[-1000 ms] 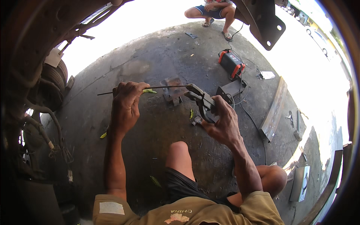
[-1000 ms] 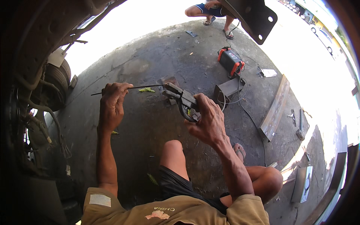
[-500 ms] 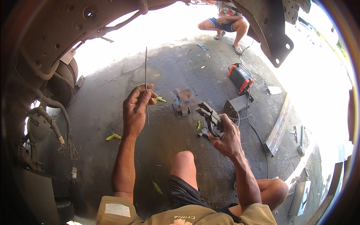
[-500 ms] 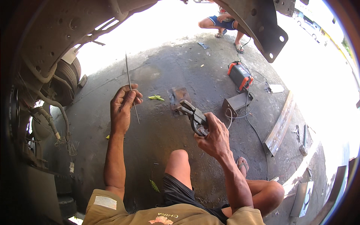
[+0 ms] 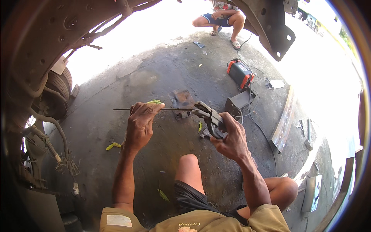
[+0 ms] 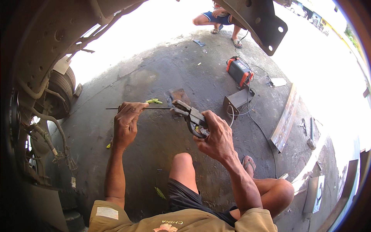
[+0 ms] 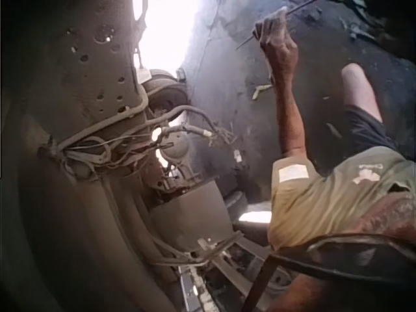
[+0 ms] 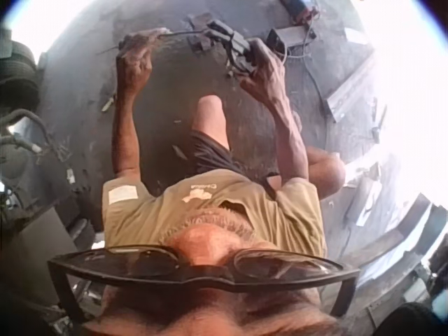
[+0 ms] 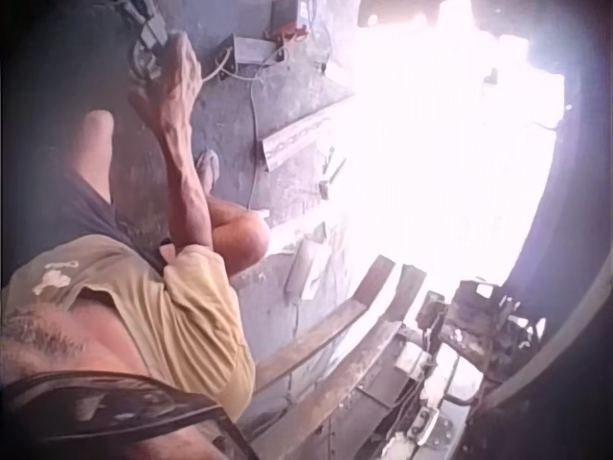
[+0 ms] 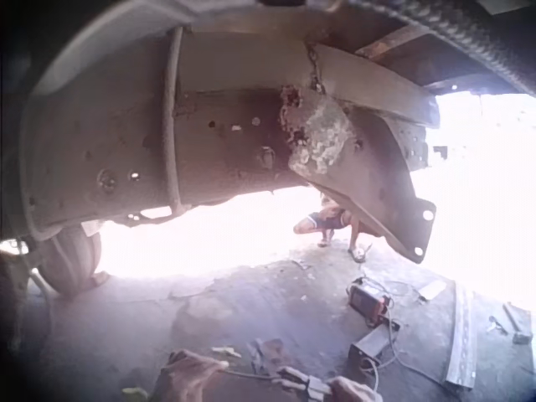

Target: The person sits on the ground and uses a welding torch to weld a metal bracket attached to a vehicle's undercarriage. They hold the bracket with one hand and operate the torch with the other, creating sparks as they work.

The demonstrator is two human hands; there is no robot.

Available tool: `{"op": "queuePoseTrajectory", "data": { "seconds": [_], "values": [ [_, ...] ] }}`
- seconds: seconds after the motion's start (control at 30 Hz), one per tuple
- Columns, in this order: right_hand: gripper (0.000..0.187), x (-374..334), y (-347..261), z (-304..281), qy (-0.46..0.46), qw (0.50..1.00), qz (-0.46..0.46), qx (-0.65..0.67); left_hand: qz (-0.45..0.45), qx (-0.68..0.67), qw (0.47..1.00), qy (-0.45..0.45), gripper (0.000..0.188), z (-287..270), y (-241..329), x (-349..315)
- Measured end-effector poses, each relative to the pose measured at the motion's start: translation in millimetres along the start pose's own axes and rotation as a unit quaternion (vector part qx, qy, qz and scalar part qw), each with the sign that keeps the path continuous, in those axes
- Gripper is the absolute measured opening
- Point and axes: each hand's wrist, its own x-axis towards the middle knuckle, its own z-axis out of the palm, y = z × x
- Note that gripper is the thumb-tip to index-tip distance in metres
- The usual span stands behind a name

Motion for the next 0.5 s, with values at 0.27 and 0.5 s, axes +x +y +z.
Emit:
{"op": "queuePoseTrajectory", "data": {
  "seconds": [0.27,0.5],
  "values": [
    [0.058,-8.0,0.6,1.5,0.005,1.0,-0.031,-0.004,0.03,0.01,1.0,0.001,0.042,-2.9,-1.8,-1.1],
    [0.059,-6.4,-0.4,0.7,0.015,0.998,-0.055,-0.034,0.033,-0.009,0.999,0.002,0.046,-2.4,-6.6,1.8]
  ]
}}
